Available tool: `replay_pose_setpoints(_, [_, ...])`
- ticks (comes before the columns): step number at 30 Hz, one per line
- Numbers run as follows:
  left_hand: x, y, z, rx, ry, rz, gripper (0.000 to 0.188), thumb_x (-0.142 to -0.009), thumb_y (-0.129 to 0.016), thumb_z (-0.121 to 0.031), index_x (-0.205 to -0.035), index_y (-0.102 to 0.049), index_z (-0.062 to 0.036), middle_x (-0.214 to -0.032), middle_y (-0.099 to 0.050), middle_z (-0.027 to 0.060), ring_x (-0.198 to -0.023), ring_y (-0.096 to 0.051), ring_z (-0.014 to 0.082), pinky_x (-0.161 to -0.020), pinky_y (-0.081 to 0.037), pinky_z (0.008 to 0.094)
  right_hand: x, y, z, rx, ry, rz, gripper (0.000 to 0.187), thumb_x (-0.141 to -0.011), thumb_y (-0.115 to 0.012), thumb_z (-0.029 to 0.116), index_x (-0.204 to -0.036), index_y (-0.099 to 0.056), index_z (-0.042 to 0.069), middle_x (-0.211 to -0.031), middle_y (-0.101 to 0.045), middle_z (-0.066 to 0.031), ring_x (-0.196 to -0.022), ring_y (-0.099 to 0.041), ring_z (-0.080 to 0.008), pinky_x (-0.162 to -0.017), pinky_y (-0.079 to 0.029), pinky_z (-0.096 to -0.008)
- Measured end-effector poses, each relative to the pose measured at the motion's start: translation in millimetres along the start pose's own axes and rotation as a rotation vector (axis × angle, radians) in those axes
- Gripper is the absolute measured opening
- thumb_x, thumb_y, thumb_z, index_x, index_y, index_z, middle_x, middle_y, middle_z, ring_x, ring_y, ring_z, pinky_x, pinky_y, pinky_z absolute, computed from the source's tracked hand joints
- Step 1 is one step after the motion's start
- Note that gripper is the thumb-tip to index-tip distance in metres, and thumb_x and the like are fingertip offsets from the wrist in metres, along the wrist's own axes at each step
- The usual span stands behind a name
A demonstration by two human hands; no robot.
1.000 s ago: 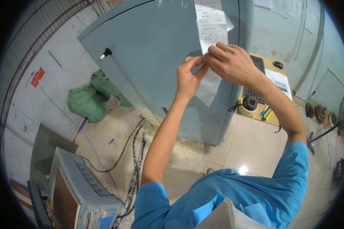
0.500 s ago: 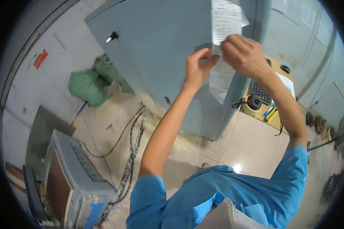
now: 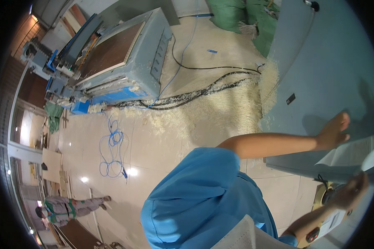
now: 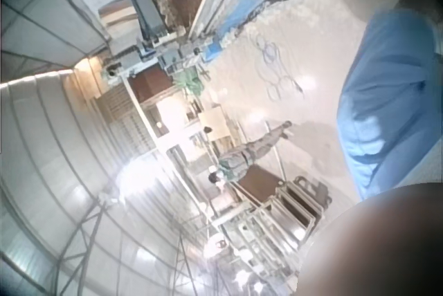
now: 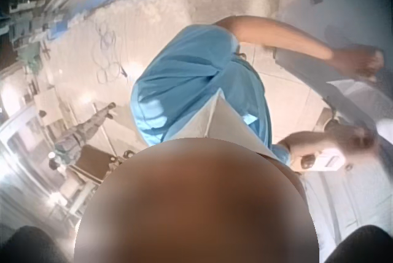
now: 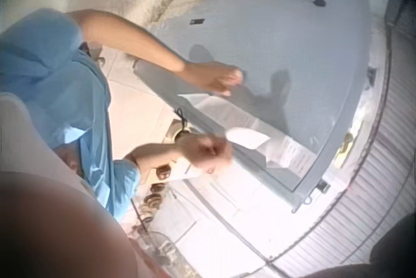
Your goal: The person measures a wood panel on a machine using a tape measure, then uses a computer mouse at a control station. The person cleans the wood panel surface with a blue air hose and moves the panel to a rack.
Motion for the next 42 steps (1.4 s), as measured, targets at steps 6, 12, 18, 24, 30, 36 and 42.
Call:
replay_pose_setpoints(6, [176,164,105,0.492,0.846,-0.179,0.043,-0.102,-0.056,-0.049,-0.105,-0.066,-0.0071,-0.095,-0.064,0.0013,-0.085,-0.059,0.0104,-0.079,-0.046,0.0272,122,-199,128,-0.506,0.17,0.595,0.023,-0.081,-0.069,-0.001,-0.103,-0.066,0.005,-0.098,-0.068,-0.0136,-0.087,-0.068,-0.0335,-0.073,-0.056,-0.0393])
replay_pose_setpoints(12, [272,317,110,0.361,1.043,-0.419,0.054,-0.101,-0.054,-0.056,-0.116,-0.067,-0.005,-0.103,-0.068,0.0038,-0.096,-0.065,0.0138,-0.092,-0.049,0.0302,208,-283,288,-0.818,0.418,0.92,0.017,-0.08,-0.072,0.005,-0.094,-0.062,0.008,-0.09,-0.062,-0.0096,-0.075,-0.065,-0.0309,-0.062,-0.052,-0.0418])
replay_pose_setpoints(18, [313,442,121,0.248,1.02,-0.776,0.029,-0.095,-0.066,-0.028,-0.109,-0.068,-0.0025,-0.093,-0.068,0.0048,-0.083,-0.064,0.0128,-0.074,-0.051,0.0286,251,-326,421,-1.092,0.626,1.032,0.022,-0.075,-0.072,0.005,-0.092,-0.058,0.006,-0.088,-0.058,-0.0108,-0.073,-0.064,-0.0321,-0.06,-0.052,-0.0428])
replay_pose_setpoints(24, [307,580,106,-0.16,0.921,-0.831,0.024,-0.091,-0.07,-0.023,-0.1,-0.07,0.0001,-0.084,-0.067,0.0061,-0.076,-0.06,0.0121,-0.067,-0.048,0.0284,244,-375,512,-1.262,0.527,1.074,0.012,-0.084,-0.073,0.009,-0.084,-0.061,0.004,-0.08,-0.059,-0.011,-0.066,-0.063,-0.0309,-0.057,-0.051,-0.0402])
replay_pose_setpoints(30, [250,701,103,-0.356,0.86,-0.748,0.029,-0.091,-0.071,-0.028,-0.1,-0.07,0.0,-0.084,-0.069,0.0109,-0.075,-0.065,0.0188,-0.067,-0.051,0.0365,251,-505,537,-1.174,0.136,1.258,0.008,-0.093,-0.068,0.006,-0.089,-0.064,0.001,-0.081,-0.06,-0.0106,-0.062,-0.059,-0.0249,-0.057,-0.046,-0.0376])
replay_pose_setpoints(36, [186,851,120,-0.819,0.883,-0.622,0.027,-0.088,-0.073,-0.027,-0.103,-0.073,-0.0042,-0.097,-0.072,0.0137,-0.087,-0.071,0.0299,-0.077,-0.055,0.0409,258,-722,559,-1.011,-0.294,1.404,0.022,-0.103,-0.061,0.018,-0.107,-0.067,-0.002,-0.09,-0.066,-0.0114,-0.073,-0.06,-0.0225,-0.066,-0.049,-0.0337])
replay_pose_setpoints(42, [153,996,62,-0.989,0.798,-0.868,0.021,-0.089,-0.073,-0.021,-0.1,-0.071,-0.0027,-0.095,-0.071,0.0154,-0.087,-0.07,0.0332,-0.076,-0.055,0.0416,197,-924,790,-1.212,-0.161,1.49,0.054,-0.104,-0.057,0.036,-0.142,-0.053,-0.002,-0.141,-0.058,-0.0219,-0.13,-0.057,-0.0331,-0.108,-0.045,-0.0419])
Point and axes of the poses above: each hand's wrist, its own x-axis away from the middle knuckle, its own y-axis out of the back of the hand, z = x × y, the point moved 10 cm from there along -x, towards the middle knuckle
